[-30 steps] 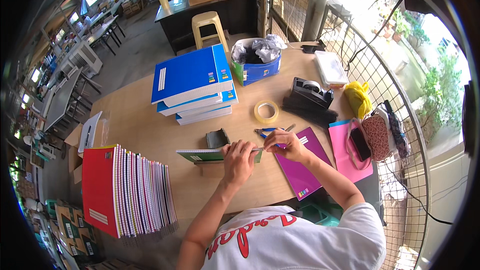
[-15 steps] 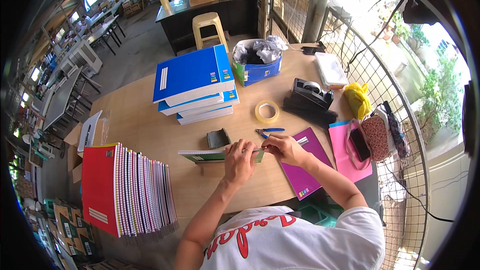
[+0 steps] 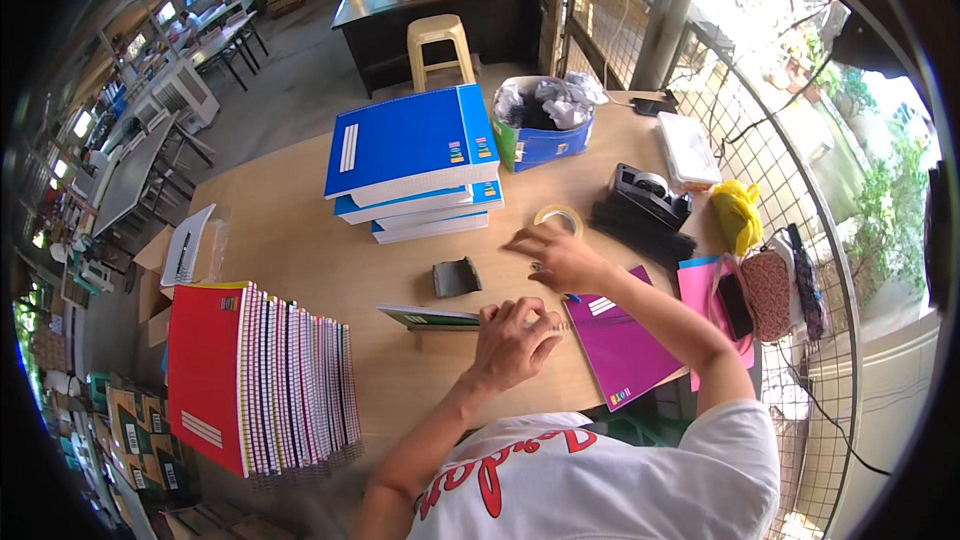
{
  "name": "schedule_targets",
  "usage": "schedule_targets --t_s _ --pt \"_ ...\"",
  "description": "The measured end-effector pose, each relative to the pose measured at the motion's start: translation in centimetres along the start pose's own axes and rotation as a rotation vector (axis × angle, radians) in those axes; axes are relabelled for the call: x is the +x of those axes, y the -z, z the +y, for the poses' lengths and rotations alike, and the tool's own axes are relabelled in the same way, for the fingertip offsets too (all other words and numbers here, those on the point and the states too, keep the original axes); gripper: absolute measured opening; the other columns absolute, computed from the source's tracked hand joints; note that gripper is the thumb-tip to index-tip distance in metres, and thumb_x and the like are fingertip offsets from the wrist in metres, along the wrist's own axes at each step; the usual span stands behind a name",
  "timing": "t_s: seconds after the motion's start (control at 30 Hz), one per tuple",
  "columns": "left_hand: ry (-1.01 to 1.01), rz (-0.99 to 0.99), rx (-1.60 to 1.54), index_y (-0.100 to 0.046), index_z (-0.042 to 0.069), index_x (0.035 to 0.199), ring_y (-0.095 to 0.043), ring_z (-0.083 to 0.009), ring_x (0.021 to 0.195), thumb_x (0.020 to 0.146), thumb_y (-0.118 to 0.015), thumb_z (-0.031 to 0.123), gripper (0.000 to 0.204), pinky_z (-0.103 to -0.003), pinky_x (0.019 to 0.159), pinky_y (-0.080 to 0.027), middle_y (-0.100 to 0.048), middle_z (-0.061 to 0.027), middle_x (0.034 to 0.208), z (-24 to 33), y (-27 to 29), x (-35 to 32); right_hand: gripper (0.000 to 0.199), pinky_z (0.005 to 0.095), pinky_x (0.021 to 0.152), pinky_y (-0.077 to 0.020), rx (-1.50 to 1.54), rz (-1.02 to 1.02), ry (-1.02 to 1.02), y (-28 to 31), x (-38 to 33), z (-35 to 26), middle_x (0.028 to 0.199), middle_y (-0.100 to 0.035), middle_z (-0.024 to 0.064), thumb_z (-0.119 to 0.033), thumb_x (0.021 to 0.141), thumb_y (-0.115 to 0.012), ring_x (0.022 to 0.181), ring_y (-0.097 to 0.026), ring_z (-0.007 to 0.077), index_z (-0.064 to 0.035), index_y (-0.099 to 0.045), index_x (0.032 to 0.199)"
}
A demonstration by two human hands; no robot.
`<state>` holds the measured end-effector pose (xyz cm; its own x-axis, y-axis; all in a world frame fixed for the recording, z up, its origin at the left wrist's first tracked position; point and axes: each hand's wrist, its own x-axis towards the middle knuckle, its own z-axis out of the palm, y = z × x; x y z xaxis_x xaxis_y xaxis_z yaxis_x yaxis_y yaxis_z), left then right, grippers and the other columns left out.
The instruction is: The person applies clear adhesive tape to the spines and covers of various notebooks using a tape dispenser and scissors, then organizes the finished notebooks into stacks on a wooden table.
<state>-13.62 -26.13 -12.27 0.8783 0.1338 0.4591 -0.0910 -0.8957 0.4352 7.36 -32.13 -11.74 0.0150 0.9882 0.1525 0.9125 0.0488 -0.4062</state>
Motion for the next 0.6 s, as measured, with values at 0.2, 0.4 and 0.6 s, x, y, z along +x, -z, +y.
schedule_targets --t_s 0.2,0.4,0.6 --pt "0.065 0.101 0.039 -0.065 0.022 0.09 -0.058 -0.0178 0.086 0.086 -0.071 0.028 0.01 -0.042 0.078 -0.033 -0.061 0.006 0.095 0.4 -1.6 0.9 0.095 0.0625 0.111 -0.0362 -0.354 -0.361 0.571 -12.5 12.1 5.5 0.157 -0.032 0.0082 -0.008 0.068 -0.079 0.148 -0.025 0.0368 -0.0276 -0.038 0.152" --pt "0.074 -0.013 0.032 -0.064 0.02 0.099 -0.059 -0.0163 0.091 0.084 -0.073 0.032 0.021 -0.043 0.084 -0.034 -0.062 0.007 0.1 -1.3 -1.7 0.2 0.085 0.0518 0.108 -0.0406 -0.044 -0.446 0.463 -8.9 12.4 4.2 0.141 -0.046 0.0169 -0.024 0.066 -0.085 0.134 -0.042 0.0377 -0.026 -0.052 0.144" --pt "0.078 0.079 0.071 -0.064 0.02 0.099 -0.06 -0.0168 0.093 0.082 -0.074 0.035 0.025 -0.044 0.088 -0.033 -0.064 0.0066 0.097 -1.3 0.2 -0.8 0.055 0.0426 0.101 -0.0429 0.504 -0.248 -0.059 1.2 -0.5 3.6 0.118 -0.064 0.0247 -0.047 0.088 -0.068 0.112 -0.057 0.0363 -0.0066 -0.07 0.125"
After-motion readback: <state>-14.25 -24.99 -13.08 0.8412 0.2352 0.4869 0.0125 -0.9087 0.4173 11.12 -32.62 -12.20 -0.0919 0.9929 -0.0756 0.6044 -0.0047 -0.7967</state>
